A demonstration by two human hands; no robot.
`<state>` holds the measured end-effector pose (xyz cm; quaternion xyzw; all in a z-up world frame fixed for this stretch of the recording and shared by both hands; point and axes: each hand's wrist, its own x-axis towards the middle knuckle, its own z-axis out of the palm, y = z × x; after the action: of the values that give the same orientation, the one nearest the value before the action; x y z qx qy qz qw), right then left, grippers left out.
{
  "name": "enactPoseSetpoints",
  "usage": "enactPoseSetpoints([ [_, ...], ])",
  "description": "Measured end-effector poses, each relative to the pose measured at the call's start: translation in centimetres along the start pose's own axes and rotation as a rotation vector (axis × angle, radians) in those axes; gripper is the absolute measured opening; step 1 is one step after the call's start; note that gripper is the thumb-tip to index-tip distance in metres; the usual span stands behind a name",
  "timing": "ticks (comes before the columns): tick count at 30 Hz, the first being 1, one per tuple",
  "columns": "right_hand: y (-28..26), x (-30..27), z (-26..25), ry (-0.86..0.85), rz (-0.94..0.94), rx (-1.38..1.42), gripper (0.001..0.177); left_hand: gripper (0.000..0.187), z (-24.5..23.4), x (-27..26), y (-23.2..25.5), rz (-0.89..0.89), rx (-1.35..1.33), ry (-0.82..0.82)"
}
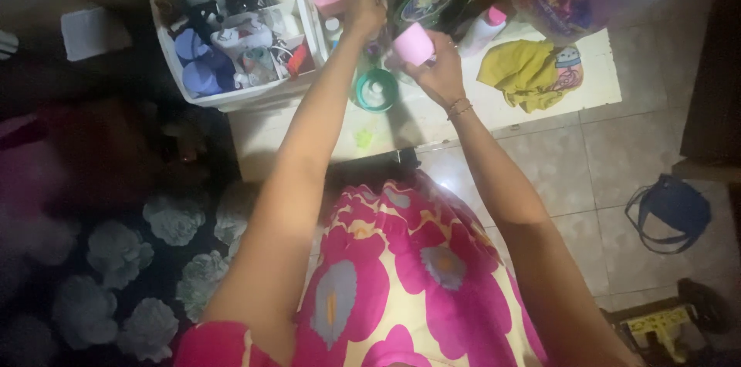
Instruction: Organizing various cosmetics, tools, and accessories on a vanity table drawer surface.
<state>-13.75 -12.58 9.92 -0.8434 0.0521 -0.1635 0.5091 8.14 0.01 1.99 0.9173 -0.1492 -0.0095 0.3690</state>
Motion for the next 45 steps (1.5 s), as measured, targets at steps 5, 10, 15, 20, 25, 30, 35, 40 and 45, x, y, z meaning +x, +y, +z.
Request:
enactPoseSetpoints([
  [5, -1.1, 0.2, 1.3, 0.049, 0.007, -0.113, 0.062, 0.019, 1.9, 2.4, -1.5, 0.118, -0.112, -0.017],
  [10, 1.3, 0.8, 3.3, 0.116, -0.103, -0.229, 0.055, 0.066, 5.8, 4.9, -4.2, 0.211, -0.619, -0.200],
  [15, 2.4, 2.0, 5.1, 0.097, 0.003, -0.535, 0.063, 0.058, 3.2, 2.5, -3.0, 0.044, -0.632, -0.295],
  [20, 2.3, 2.8, 6.4, 0.109, -0.009, -0.581, 0.068, 0.049, 1.7, 0.6, -5.0, 0.199, -0.389, -0.168],
  [25, 3.6, 3.1, 7.4, 0.103, 0.052, -0.674, 0.075, 0.046, -2.3, -3.1, -2.4, 0.058, -0.331, -0.199],
  [30, 4.5, 3.2, 7.9, 0.151, 0.048, -0.746, 0.088, 0.040, -1.7, -4.6, -2.4, 0.134, -0.242, -0.267],
  [35, 4.3, 2.4, 7.4, 0.154, 0.055, -0.678, 0.075, 0.042, -3.3, -7.1, 0.6, 0.217, -0.088, -0.247],
  [40, 4.6, 2.2, 6.6, 0.153, -0.020, -0.632, 0.076, 0.044, -2.0, -7.4, -0.2, 0.172, -0.111, -0.265],
  [45, 5.2, 1.9, 6.0, 0.124, -0.018, -0.569, 0.073, 0.049, -1.9, -7.8, -0.6, 0.167, -0.182, -0.228],
])
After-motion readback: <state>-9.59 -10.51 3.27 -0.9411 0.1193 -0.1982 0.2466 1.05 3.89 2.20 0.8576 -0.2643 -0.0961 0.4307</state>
